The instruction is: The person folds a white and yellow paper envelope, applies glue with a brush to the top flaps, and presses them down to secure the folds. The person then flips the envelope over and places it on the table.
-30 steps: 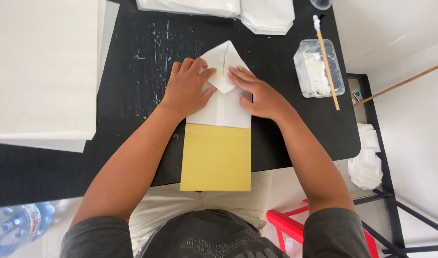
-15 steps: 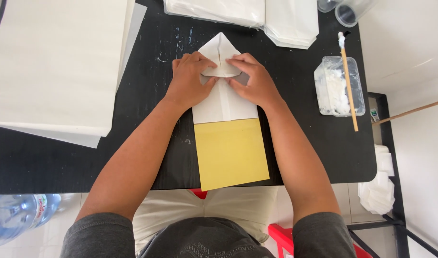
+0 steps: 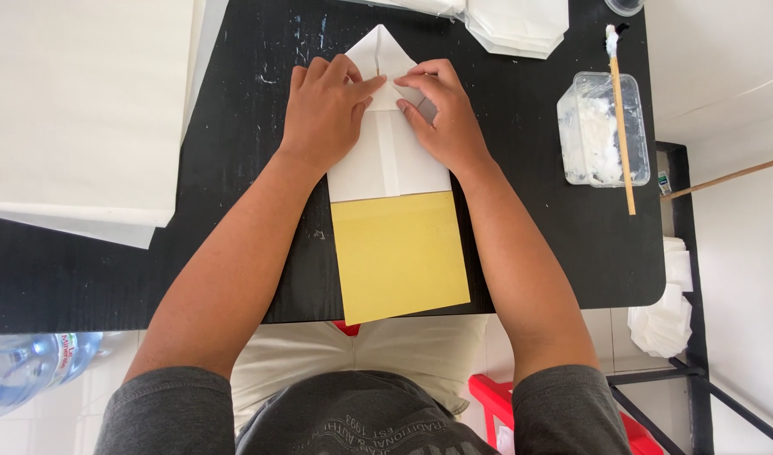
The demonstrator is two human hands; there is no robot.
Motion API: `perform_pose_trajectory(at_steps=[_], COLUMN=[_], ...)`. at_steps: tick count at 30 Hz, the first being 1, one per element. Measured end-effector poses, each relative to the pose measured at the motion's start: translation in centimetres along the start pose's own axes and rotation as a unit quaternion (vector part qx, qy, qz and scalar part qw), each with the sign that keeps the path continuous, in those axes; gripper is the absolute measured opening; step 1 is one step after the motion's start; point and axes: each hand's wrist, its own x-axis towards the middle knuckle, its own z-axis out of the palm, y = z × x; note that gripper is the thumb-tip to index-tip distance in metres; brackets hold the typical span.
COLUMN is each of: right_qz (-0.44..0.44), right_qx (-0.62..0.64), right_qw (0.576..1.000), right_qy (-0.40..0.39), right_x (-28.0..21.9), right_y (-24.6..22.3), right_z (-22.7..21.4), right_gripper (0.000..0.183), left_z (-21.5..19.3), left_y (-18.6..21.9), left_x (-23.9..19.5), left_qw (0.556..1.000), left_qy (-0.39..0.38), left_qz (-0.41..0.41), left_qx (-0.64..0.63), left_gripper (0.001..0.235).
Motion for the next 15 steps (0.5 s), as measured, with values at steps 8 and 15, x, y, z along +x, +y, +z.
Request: perform_pose_trajectory(at_steps=[8, 15], right_qz=[0.035, 0.056], right_qx=[-0.026, -0.081], right_qw=[0.998, 0.994], right_qy=[-0.034, -0.054], right_x=[-0.5, -1.1], right_y=[-0.5, -0.4], right_z=[-0.3, -0.5], right_gripper=[0.024, 0.028], left_z=[-0.3, -1.6], left_y=[0.2, -0.5], left_x=[-0.2, -0.9], left_qw=[0.997, 0.994], left_qy=[-0.001, -0.083], left_qz=[0.033, 0.043], left_qx=[0.066, 0.058], left_gripper=[0.034, 0.037])
